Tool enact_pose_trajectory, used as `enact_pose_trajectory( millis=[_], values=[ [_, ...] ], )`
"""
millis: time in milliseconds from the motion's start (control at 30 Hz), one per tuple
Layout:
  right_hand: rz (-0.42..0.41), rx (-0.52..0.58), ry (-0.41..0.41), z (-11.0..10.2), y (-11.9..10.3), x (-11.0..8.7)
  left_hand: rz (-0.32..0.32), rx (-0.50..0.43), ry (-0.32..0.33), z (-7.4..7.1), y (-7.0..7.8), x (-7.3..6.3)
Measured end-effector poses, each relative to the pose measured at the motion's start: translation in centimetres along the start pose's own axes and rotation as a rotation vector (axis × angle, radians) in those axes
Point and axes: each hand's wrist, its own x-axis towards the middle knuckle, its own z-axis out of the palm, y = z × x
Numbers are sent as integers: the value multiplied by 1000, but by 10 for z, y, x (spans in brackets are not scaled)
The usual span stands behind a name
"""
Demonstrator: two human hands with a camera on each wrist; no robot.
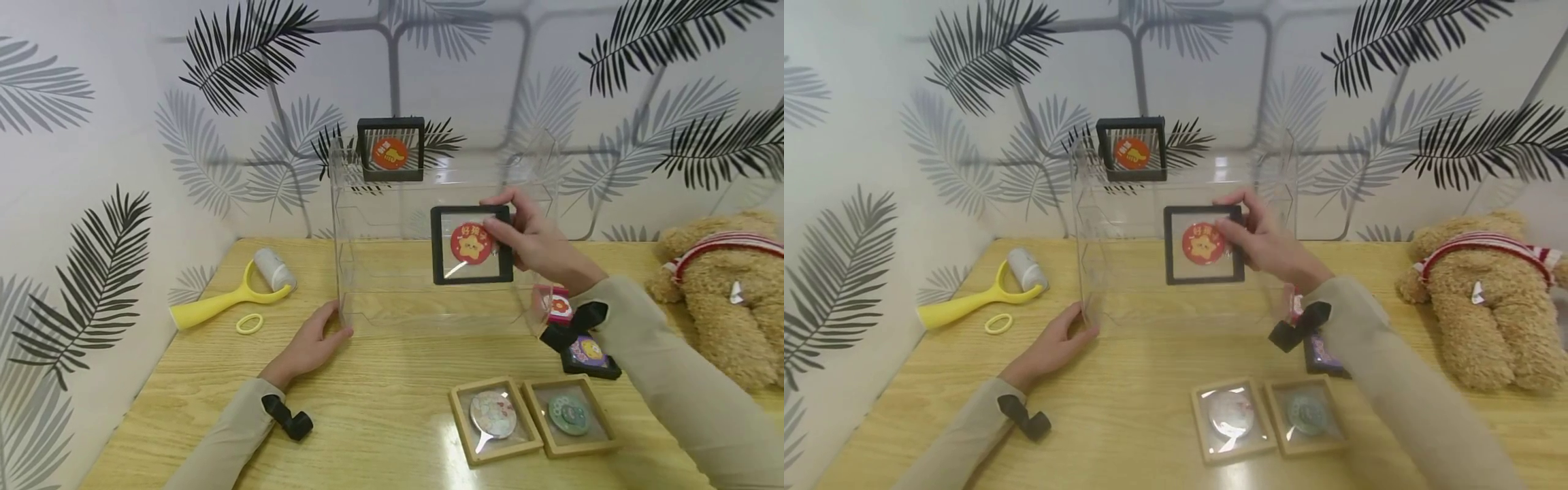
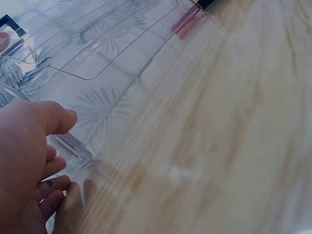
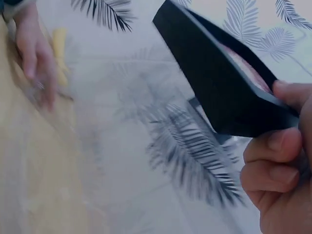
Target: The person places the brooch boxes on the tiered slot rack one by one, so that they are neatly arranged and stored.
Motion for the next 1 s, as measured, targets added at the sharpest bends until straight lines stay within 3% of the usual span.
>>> enact_pose_trajectory(
  millis=[100,267,333,433,567,733,1000],
  values=[
    [-34,-50,101,-13,-14,17,8,11,-2,0,-5,1],
    [-106,-15,224,-37,-36,45,24,17,-7,-2,-10,3],
    [-103,-28,267,-46,-44,55,28,17,-9,-2,-10,3],
    [-71,-137,321,-59,-53,65,28,21,-11,-2,-8,4],
    [-22,-296,313,-71,-58,74,31,24,-7,-2,-7,4],
    [28,-365,259,-74,-57,81,16,20,-4,-1,-7,4],
    [3,-605,254,-70,-56,87,-2,19,-6,0,-7,0]
  ],
)
